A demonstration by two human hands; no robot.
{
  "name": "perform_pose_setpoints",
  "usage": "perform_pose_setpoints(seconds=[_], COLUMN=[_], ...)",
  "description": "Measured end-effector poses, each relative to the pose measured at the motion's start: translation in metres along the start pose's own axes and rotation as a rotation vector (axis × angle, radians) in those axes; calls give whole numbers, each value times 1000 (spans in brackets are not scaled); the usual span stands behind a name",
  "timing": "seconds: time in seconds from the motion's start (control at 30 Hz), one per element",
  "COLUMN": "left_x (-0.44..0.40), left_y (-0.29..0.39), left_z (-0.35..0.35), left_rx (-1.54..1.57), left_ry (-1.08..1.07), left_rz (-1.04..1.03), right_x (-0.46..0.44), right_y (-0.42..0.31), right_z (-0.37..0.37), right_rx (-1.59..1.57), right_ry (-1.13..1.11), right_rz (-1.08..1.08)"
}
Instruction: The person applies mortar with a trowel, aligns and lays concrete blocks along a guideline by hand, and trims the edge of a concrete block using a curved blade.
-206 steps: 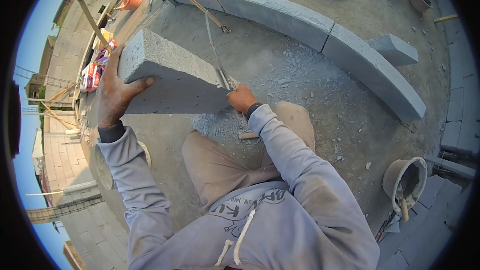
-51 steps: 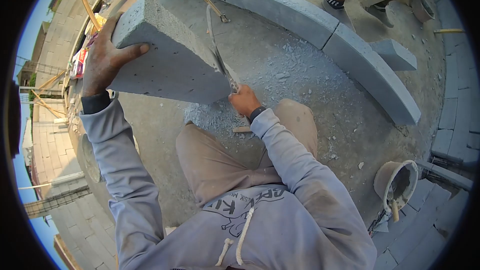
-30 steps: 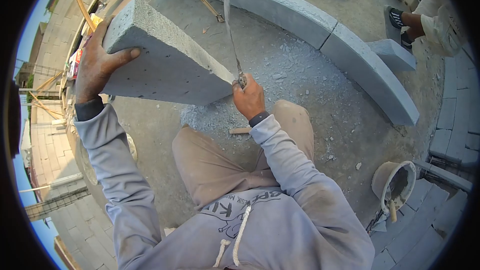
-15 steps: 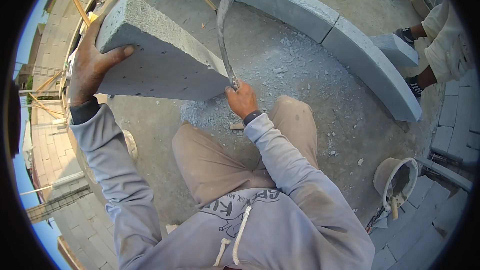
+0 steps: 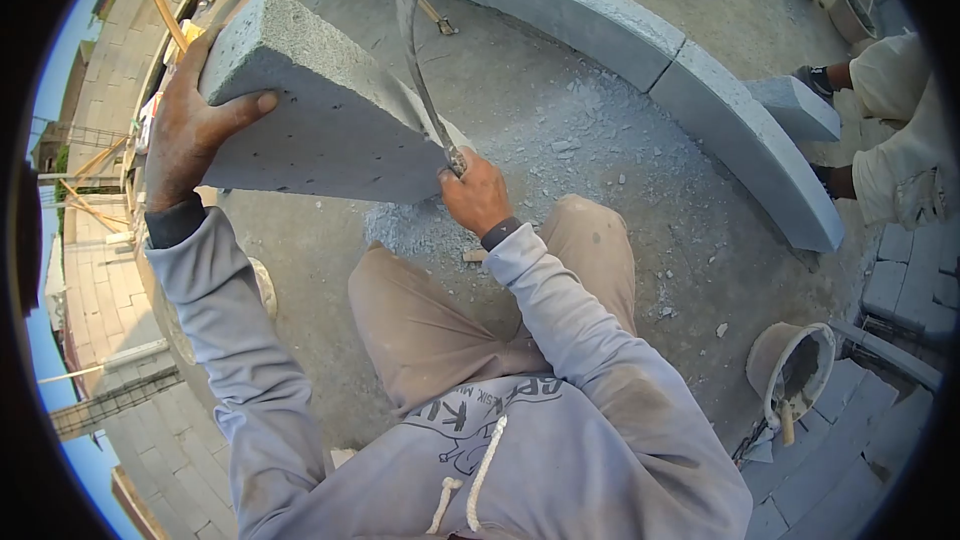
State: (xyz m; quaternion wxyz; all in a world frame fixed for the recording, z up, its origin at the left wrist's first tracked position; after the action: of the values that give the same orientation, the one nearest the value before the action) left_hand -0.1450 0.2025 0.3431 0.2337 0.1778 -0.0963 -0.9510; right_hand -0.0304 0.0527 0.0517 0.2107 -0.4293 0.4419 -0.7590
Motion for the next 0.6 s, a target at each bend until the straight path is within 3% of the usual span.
perform_pose_setpoints(seconds=[0.07,0.13,0.17,0.23,0.27,0.37,0.47,0.6], left_x=[1,4,3,0,2,1,2,1], left_y=[-6,-7,-6,-7,-7,-4,-3,-2], left_z=[-3,-4,-4,-2,-4,-3,-3,-2], left_rx=[-20,-42,-56,-50,-37,14,8,6], left_ry=[22,40,56,77,65,24,14,22], left_rz=[-31,-35,-44,-60,-56,8,17,2], right_x=[-3,-34,-39,-55,-47,-33,-17,-45], right_y=[3,71,72,78,76,44,16,63], right_z=[-2,-35,-37,-28,-23,-13,-1,-29], right_rx=[-28,131,207,106,58,-32,-162,174], right_ry=[26,125,182,61,-9,106,32,64], right_rz=[32,-69,-111,-144,-184,57,-26,-88])
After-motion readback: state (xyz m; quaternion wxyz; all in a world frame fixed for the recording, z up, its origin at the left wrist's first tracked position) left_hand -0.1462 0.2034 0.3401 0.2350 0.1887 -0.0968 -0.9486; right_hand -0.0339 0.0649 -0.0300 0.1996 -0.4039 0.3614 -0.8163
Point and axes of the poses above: each hand's wrist, its own x-axis away from the middle knuckle, its own z-axis out of the back of the hand, y = z × x, the point moved 1 cm from there along -x, towards the middle knuckle, and after that the axes turned 14 degrees about -z, right-handed, at the moved point
